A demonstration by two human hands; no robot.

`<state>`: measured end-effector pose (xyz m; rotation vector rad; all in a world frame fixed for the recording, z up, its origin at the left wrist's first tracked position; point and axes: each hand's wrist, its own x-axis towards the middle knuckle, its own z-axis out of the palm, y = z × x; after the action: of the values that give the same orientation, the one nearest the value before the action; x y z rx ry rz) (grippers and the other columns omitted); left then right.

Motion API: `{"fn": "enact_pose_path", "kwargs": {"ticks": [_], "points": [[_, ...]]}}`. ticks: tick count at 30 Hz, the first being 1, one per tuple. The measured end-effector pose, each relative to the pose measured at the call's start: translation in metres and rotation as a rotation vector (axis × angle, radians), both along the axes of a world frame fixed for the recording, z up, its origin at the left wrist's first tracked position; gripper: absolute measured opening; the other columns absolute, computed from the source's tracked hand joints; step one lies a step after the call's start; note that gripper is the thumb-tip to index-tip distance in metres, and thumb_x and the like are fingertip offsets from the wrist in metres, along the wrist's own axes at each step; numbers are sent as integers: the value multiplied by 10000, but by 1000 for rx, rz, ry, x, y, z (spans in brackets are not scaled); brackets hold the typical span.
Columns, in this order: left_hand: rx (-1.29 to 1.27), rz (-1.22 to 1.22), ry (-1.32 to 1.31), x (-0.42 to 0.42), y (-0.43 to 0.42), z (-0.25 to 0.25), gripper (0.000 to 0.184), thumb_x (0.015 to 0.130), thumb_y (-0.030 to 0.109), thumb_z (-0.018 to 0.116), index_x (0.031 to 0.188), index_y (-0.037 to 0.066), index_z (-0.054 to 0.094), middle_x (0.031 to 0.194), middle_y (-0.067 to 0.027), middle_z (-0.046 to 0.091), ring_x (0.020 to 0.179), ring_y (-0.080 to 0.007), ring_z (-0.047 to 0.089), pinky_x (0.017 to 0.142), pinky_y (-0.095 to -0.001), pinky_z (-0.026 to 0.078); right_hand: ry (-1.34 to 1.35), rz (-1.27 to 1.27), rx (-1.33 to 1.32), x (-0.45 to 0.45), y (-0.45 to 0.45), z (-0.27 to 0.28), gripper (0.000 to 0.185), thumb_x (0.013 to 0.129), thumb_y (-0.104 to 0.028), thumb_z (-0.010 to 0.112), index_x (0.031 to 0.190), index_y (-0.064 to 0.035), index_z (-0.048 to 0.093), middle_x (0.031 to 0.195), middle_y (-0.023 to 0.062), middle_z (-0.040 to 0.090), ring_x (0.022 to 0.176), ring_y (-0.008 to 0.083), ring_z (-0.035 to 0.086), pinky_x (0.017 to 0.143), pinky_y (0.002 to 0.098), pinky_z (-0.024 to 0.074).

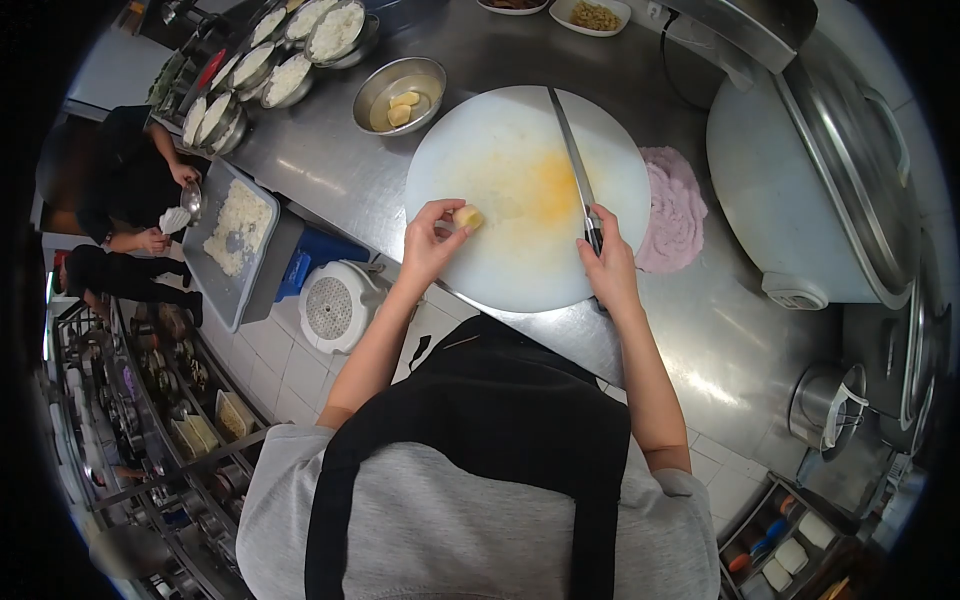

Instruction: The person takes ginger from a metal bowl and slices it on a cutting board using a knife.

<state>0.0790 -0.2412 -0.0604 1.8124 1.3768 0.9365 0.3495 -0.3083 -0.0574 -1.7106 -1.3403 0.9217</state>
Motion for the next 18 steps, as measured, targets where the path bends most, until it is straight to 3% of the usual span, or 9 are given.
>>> {"fn": "enact_pose_path", "kwargs": {"ticks": [3, 5, 9, 11, 18], "points": [[14, -7, 9, 2, 0, 5, 419, 712, 81, 765, 1112, 35, 650, 1039, -83, 642, 845, -157, 614, 672, -265, 524, -1, 0, -6, -1, 1, 0, 526, 851, -114, 595, 1341, -87, 406, 902, 222, 644, 843, 347, 643, 773, 398, 475], [18, -45, 136, -1, -3, 12, 437, 682, 86, 792, 1095, 42, 656, 993, -79, 637, 795, -156, 598, 645, -281, 515, -19, -9, 33, 0, 1, -4, 525, 851, -110, 594, 1342, -88, 409, 849, 199, 636, 754, 309, 638, 723, 382, 478], [-20, -14, 145, -7, -3, 19, 465, 658, 97, 812, 1095, 53, 658, 986, -74, 627, 776, -159, 589, 631, -294, 507, 21, -26, -7, -3, 0, 5, 523, 852, -111, 595, 1343, -91, 416, 764, 157, 608, 631, 253, 605, 641, 357, 471], [-25, -76, 91, -8, -2, 18, 464, 674, 114, 803, 1105, 54, 643, 1018, -78, 619, 811, -196, 610, 658, -313, 505, 16, -32, 2, -2, 0, 0, 519, 854, -112, 595, 1342, -94, 421, 705, 122, 575, 551, 209, 561, 579, 338, 454], [38, -103, 74, 1, -4, 17, 468, 661, 92, 802, 1102, 56, 648, 1079, -58, 633, 903, -176, 618, 683, -295, 521, 25, -36, 17, -4, 0, 2, 518, 854, -100, 592, 1343, -95, 420, 698, 119, 573, 555, 209, 566, 577, 339, 454]]}}
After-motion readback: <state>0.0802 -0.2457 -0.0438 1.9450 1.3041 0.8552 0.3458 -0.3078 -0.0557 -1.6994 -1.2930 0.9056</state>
